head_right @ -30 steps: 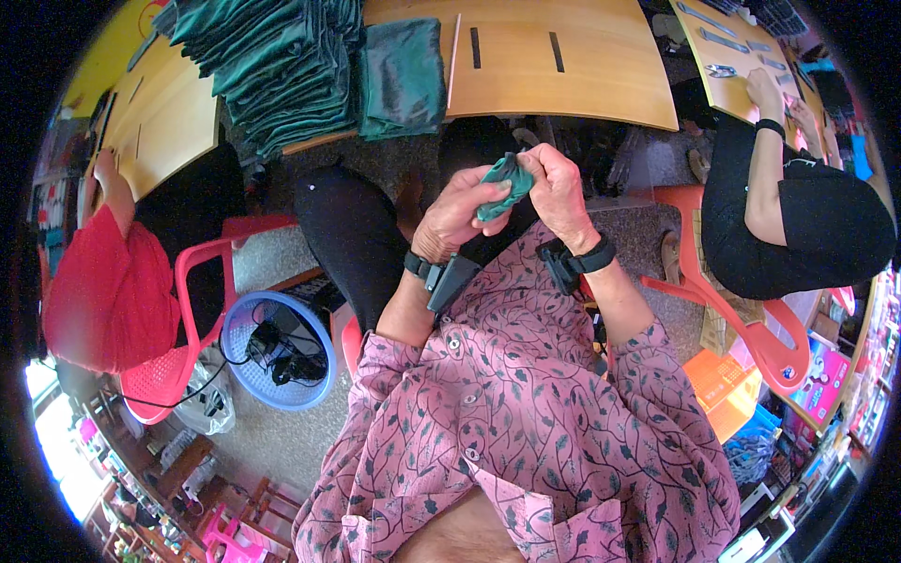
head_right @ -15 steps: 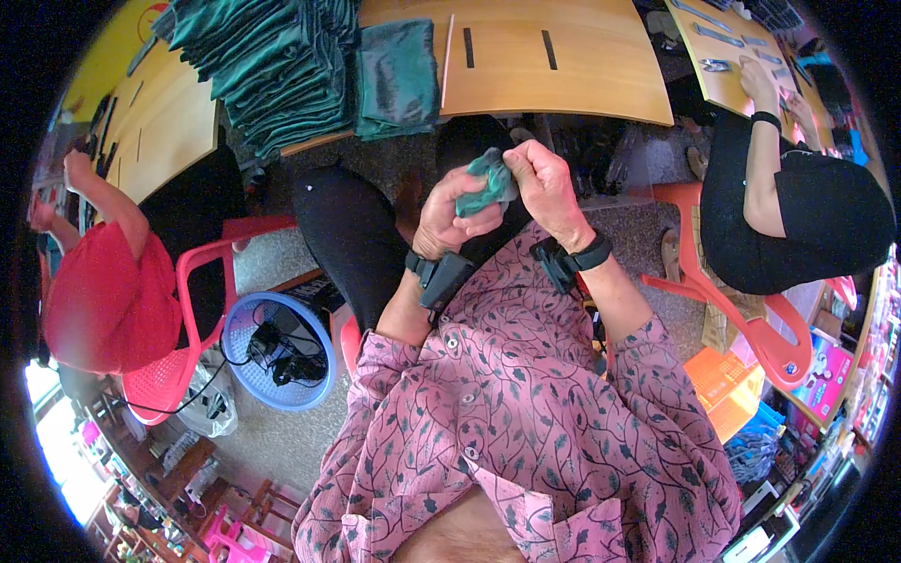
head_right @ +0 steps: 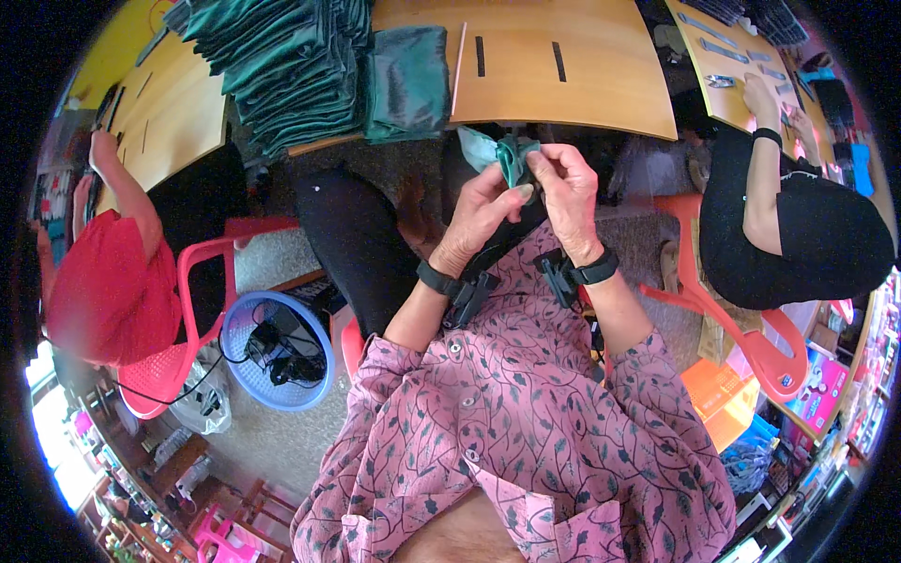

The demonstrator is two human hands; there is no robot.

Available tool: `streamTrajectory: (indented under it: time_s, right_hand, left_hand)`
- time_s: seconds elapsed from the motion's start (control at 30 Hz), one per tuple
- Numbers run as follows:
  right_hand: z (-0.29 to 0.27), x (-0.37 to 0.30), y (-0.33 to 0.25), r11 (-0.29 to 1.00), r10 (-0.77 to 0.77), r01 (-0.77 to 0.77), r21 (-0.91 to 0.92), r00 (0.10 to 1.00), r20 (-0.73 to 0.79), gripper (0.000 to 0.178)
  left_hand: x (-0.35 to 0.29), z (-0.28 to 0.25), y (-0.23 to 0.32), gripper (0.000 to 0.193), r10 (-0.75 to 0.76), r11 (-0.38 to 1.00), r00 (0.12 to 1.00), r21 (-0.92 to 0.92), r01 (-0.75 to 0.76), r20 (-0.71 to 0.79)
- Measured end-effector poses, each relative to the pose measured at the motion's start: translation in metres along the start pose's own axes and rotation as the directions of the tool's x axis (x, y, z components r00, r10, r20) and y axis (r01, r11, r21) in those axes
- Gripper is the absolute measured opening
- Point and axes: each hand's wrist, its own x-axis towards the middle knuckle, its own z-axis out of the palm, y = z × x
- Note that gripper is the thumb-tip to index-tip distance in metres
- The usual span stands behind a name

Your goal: The person sits on the floor and folds small green fabric pouches one by one. They pick up a pouch, fold it into a compact square, and place it on a growing stack on the table. The process is repeated continuously for multiple pouches.

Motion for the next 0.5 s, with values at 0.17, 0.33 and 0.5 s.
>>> streamTrajectory:
  time_s: [0.17,0.33,0.5]
  right_hand:
    - [-0.01,0.009,0.003,0.989,-0.01,0.032,0.145,0.988,-0.153,0.009]
    - [-0.012,0.018,-0.006,0.967,0.046,0.038,0.251,0.946,-0.32,0.015]
    - [-0.044,0.026,0.001,0.966,0.001,0.063,0.252,0.969,-0.245,0.019]
  left_hand:
    - [0.001,-0.001,0.007,0.03,0.01,0.997,0.996,0.08,-0.003,-0.088]
    - [0.002,0.0,-0.01,0.026,0.169,0.915,0.985,0.37,-0.163,0.016]
    - [0.002,-0.008,-0.008,0.022,0.174,0.969,0.977,0.197,-0.148,-0.126]
